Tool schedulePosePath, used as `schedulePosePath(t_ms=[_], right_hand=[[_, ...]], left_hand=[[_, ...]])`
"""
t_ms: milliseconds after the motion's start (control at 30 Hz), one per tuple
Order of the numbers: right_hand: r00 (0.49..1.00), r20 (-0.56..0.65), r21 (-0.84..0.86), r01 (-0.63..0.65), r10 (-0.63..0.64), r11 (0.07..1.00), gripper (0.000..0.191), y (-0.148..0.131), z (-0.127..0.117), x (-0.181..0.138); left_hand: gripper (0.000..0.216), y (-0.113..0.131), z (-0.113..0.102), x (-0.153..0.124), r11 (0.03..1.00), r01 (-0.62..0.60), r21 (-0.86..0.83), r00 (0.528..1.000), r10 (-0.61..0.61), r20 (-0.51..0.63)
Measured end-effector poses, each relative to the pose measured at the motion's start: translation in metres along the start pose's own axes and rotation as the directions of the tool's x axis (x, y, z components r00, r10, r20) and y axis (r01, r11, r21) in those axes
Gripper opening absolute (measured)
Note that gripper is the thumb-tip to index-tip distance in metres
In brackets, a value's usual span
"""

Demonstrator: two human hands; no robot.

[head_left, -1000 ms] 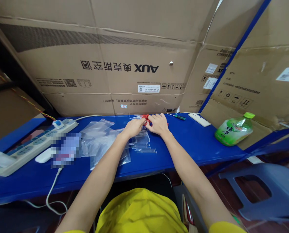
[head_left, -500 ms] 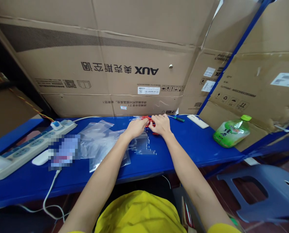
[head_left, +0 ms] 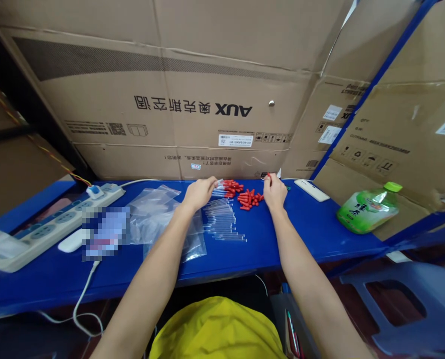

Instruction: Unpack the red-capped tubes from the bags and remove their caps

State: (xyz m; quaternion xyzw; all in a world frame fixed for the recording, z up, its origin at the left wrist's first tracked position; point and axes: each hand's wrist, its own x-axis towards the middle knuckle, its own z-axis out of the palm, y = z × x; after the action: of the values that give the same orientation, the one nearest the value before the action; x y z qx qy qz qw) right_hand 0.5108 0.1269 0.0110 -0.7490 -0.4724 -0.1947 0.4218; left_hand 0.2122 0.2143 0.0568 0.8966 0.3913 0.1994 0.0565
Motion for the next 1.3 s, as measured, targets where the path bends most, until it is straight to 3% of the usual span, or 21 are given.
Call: schedulePosePath(t_ms=[100,200,300,467,767,1033,1167,1300], right_hand=[[0.986,0.090,0.173,0.126,-0.143,0.977,0.037,-0.012,0.008,-0.001],[0.989,0.119,0.230,0.059,-0.088,0.971,0.042,-0.015,0.007,0.000],[0.988,0.145,0.271,0.014,-0.055,0.962,0.033,-0.011,0.002,0.001],[0.957,0.265,0.360,0.014,-0.117,0.933,0.021,-0.011,-0.001,-0.001],[0.878,0.439,0.184,0.120,-0.191,0.975,0.026,-0.029,0.001,-0.008],[0.917,0.366,0.082,0.138,-0.159,0.987,0.025,-0.031,0.001,-0.009],[0.898,0.286,0.061,0.331,-0.334,0.942,0.022,-0.048,0.001,-0.015],[0.850,0.306,0.004,0.448,-0.428,0.894,0.020,-0.071,0.006,-0.024]], left_hand=[[0.030,0.008,0.009,0.000,0.998,-0.067,-0.019,0.998,0.068,0.010],[0.026,0.013,0.017,-0.001,0.991,-0.131,-0.024,0.991,0.132,0.036],[0.022,0.011,0.022,-0.002,0.985,-0.173,-0.022,0.983,0.174,0.066],[0.016,0.008,0.027,-0.001,0.985,-0.172,-0.018,0.978,0.173,0.119],[0.016,0.012,0.030,-0.003,0.989,-0.145,-0.007,0.974,0.144,0.175],[0.017,0.012,0.031,-0.002,0.988,-0.149,-0.041,0.973,0.154,0.174],[0.022,0.012,0.031,-0.002,0.989,-0.147,-0.034,0.979,0.150,0.136],[0.025,0.013,0.028,-0.002,0.996,-0.086,0.012,0.994,0.086,0.063]])
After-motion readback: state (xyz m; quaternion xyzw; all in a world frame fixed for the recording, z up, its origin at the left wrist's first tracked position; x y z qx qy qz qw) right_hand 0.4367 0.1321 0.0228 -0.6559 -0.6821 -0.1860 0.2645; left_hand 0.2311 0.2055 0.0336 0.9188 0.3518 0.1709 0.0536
